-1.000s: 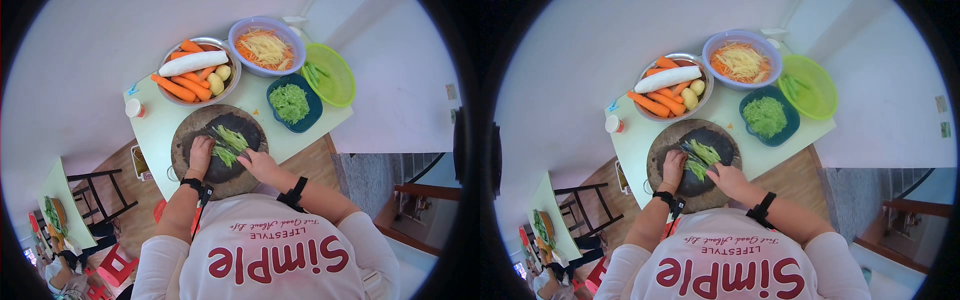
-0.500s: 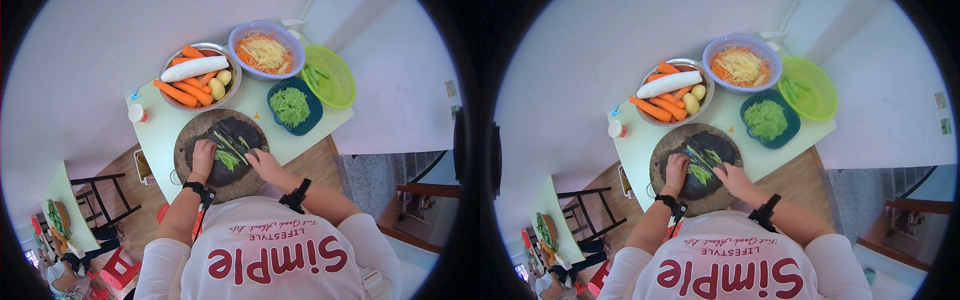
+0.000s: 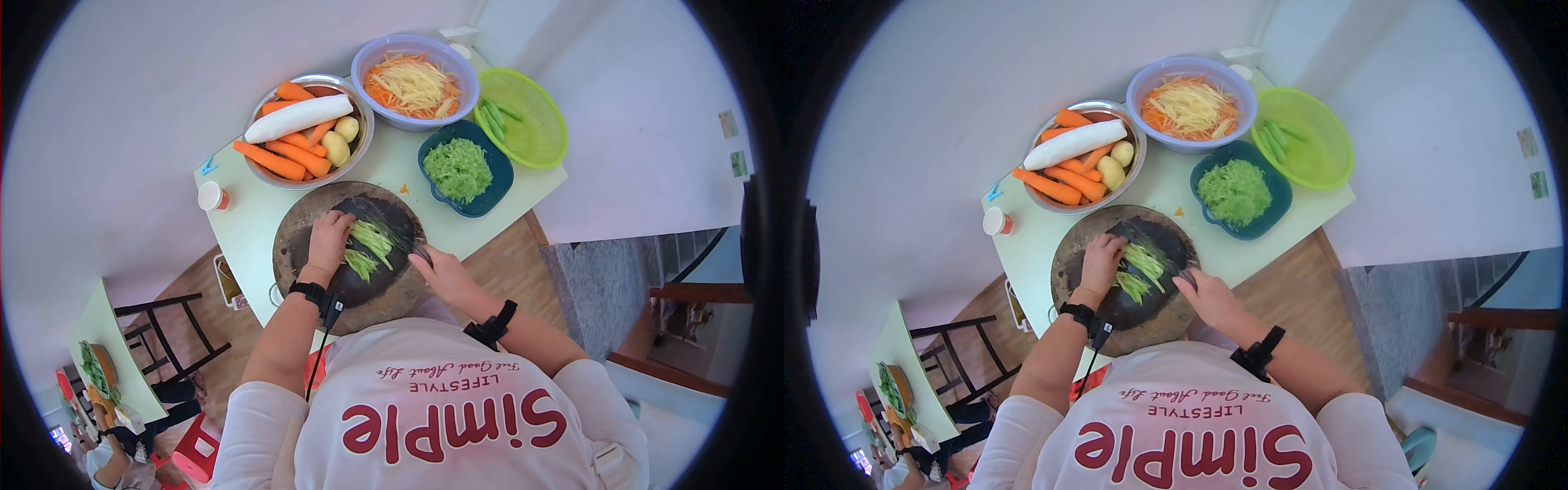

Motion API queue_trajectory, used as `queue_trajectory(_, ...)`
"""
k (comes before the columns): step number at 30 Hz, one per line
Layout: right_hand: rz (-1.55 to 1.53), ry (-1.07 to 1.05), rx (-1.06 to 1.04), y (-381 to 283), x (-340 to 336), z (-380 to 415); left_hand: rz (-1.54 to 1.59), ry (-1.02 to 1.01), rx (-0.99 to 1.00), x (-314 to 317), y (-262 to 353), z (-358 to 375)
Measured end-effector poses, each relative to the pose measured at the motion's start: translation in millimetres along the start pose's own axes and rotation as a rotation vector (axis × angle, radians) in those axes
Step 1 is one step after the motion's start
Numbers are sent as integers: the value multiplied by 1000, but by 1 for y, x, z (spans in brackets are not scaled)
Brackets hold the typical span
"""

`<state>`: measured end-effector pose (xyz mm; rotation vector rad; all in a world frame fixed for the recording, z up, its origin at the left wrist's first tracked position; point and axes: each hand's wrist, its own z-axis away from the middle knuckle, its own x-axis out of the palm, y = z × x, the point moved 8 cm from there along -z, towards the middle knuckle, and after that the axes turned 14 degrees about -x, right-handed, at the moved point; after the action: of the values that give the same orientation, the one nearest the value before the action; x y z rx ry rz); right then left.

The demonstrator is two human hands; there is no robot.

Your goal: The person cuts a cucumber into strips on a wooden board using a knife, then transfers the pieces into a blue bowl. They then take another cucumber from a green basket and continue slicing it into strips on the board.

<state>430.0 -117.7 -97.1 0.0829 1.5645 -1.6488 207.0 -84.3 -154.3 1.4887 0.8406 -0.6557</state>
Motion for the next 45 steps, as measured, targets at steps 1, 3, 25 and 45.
queue_trajectory(1,38,21,-54,-3,0,-2,-2,-2,2,1,0,3)
queue_trajectory(3,75,42,-109,-6,1,-7,160,48,-104,-4,-10,7)
queue_trajectory(25,295,-85,-80,1,40,-40,36,163,15,0,-4,10)
queue_trajectory(45,-253,217,138,31,-16,11,-353,-495,562,21,66,8)
